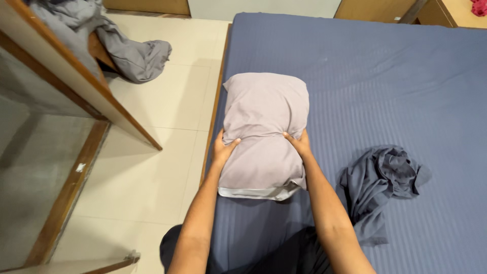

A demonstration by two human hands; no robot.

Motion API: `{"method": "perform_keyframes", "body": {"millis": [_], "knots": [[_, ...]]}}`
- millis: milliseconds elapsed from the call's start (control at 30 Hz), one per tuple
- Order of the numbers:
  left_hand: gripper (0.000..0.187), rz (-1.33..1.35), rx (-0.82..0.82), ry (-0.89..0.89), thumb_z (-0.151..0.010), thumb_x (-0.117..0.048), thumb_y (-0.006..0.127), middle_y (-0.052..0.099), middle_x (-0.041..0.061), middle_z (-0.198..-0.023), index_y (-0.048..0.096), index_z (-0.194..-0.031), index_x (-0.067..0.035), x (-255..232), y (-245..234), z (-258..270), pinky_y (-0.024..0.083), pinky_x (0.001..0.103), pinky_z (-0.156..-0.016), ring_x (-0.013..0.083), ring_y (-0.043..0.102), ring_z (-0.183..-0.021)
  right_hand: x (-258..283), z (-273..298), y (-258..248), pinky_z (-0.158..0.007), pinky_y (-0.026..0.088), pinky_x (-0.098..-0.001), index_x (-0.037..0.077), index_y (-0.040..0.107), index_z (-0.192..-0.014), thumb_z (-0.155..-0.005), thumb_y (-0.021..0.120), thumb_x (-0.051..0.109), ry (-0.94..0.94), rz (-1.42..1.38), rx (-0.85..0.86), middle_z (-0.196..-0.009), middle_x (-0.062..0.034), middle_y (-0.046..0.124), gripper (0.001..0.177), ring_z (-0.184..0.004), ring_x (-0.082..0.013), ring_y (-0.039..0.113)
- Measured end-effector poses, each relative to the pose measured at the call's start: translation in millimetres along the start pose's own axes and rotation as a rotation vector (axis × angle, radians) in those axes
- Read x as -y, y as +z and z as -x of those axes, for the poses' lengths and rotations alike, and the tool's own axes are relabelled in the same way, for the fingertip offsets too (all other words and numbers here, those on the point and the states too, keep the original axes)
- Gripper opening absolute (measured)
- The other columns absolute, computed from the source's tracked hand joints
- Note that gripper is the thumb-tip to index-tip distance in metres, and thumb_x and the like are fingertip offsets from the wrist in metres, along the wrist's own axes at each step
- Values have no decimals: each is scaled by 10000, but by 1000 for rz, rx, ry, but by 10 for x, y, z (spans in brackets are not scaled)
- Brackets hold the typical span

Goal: The person puts a pillow inside a pillowcase by hand, smooths it down, and then pulls a second pillowcase over it.

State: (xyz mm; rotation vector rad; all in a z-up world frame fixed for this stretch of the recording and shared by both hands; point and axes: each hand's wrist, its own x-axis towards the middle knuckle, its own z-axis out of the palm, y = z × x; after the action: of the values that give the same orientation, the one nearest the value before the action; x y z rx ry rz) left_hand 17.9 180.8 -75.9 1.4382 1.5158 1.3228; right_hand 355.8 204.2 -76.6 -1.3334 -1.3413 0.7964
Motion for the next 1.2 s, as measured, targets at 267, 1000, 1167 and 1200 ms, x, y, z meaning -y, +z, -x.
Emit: {"method": "perform_keyframes", "body": {"millis": [267, 1000, 1167, 1200], "knots": [[566, -280, -7, -81, -967, -433, 758, 725, 237, -1190, 665, -1325, -4, -98, -615, 1342, 549, 394, -962, 357, 703, -1130, 457, 1050, -301, -1004, 477, -469, 1, 538, -1395, -861, 827, 411, 135, 509, -152, -1321, -269, 616, 733, -1217, -434, 596], [277, 412, -47, -378, -853, -107, 816, 730, 76, -767, 674, -1052, 23, -323, -1033, 1987, 501, 253, -600, 109, 629, -647, 1876, 2978, 1663, -637, 546, -285, 12, 797, -1005, -873, 800, 350, 198, 176, 194, -788, -99, 785, 363, -660, -130, 727], [435, 409, -67, -419, -795, -80, 861, 729, 62, -747, 611, -1142, -4, -479, -1047, 1982, 532, 252, -648, 106, 655, -663, 1813, 2984, 1702, -621, 558, -279, 47, 793, -996, -923, 653, 301, 218, 22, 149, -783, -38, 800, 300, -645, -103, 747], [435, 409, -66, -423, -795, -80, 861, 729, 62, -747, 611, -1142, -4, -482, -1034, 1978, 532, 252, -648, 106, 655, -663, 1841, 3005, 1667, -605, 543, -303, 60, 786, -992, -941, 626, 314, 201, 75, 166, -755, -44, 784, 304, -623, -129, 734]]}}
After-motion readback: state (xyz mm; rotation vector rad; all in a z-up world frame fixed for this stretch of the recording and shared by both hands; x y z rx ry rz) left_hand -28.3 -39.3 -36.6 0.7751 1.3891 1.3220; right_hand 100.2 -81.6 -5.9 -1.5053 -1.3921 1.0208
